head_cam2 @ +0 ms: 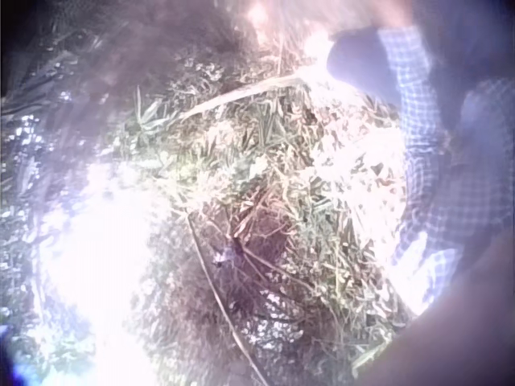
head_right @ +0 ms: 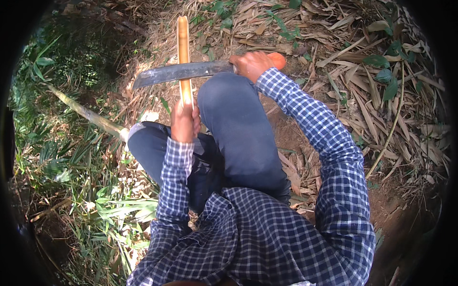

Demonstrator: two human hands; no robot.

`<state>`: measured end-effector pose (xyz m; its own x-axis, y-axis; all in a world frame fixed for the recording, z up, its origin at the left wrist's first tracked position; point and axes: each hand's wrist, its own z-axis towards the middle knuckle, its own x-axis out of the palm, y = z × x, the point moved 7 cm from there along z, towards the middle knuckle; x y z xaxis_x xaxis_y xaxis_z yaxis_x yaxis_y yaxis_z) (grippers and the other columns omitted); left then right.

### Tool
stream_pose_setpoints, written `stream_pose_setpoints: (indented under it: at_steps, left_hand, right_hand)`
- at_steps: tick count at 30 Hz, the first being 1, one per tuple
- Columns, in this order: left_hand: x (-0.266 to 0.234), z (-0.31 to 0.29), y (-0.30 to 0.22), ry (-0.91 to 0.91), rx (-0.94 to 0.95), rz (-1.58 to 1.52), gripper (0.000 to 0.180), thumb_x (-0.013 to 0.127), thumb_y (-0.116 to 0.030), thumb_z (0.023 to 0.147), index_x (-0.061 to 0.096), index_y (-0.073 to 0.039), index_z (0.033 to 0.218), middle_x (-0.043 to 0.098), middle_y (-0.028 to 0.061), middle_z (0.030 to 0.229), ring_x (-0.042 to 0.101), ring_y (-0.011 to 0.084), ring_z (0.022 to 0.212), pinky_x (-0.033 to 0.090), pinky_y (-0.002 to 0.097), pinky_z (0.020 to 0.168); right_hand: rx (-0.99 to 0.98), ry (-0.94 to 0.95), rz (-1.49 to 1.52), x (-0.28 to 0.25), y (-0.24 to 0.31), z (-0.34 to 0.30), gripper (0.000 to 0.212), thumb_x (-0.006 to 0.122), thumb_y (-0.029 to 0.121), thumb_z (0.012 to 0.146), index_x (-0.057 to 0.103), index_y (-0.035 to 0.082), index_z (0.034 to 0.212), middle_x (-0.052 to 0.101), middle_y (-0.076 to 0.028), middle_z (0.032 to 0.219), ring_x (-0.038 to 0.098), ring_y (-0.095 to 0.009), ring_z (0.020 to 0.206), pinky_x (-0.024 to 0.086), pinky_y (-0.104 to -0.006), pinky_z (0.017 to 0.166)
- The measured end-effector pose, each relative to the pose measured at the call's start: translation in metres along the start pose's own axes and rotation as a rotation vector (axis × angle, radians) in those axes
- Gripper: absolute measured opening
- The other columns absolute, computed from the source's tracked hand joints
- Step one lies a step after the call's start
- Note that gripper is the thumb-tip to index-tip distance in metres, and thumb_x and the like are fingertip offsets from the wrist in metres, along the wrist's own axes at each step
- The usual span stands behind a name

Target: The person sits on the ground in a bamboo grove and uses a machete to split a long bamboo pole into thin strips. They hold the pole between their legs and repeatedly strike it with the machete to separate the sections.

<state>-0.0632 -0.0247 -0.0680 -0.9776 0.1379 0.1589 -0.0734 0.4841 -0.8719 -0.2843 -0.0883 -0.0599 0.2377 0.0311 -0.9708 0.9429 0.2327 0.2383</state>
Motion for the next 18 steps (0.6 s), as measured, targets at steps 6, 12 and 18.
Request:
stream_pose_setpoints:
  at_steps: [6, 12, 18]
  left_hand:
    - [0.007, 0.021, -0.013, 0.042, 0.086, 0.060, 0.027, 0.040, -0.028, 0.101, 0.048, -0.007, 0.086, 0.044, -0.0023, 0.056, 0.037, 0.0057, 0.037, 0.030, 0.0222, 0.032]
    - [-0.007, -0.064, 0.033, -0.007, -0.005, 0.057, 0.027, 0.042, -0.031, 0.102, 0.047, -0.007, 0.090, 0.041, -0.0029, 0.057, 0.032, 0.0031, 0.038, 0.027, 0.0194, 0.034]
    - [-0.033, -0.116, 0.056, 0.034, -0.034, 0.107, 0.031, 0.043, -0.035, 0.101, 0.048, -0.006, 0.091, 0.041, -0.0039, 0.057, 0.034, 0.0023, 0.043, 0.028, 0.0195, 0.038]
  right_hand:
    - [-0.051, -0.071, -0.013, 0.002, -0.007, 0.002, 0.030, 0.071, 0.024, 0.074, 0.064, 0.007, 0.097, 0.059, -0.017, 0.055, 0.060, -0.032, 0.051, 0.047, -0.0443, 0.047]
    - [-0.010, -0.102, 0.059, -0.004, -0.010, -0.013, 0.033, 0.071, 0.036, 0.076, 0.065, 0.008, 0.092, 0.058, -0.018, 0.054, 0.059, -0.032, 0.049, 0.045, -0.0453, 0.046]
    - [0.085, -0.038, 0.077, -0.001, -0.014, -0.014, 0.031, 0.072, 0.033, 0.076, 0.065, 0.008, 0.092, 0.061, -0.017, 0.059, 0.061, -0.031, 0.052, 0.046, -0.0453, 0.048]
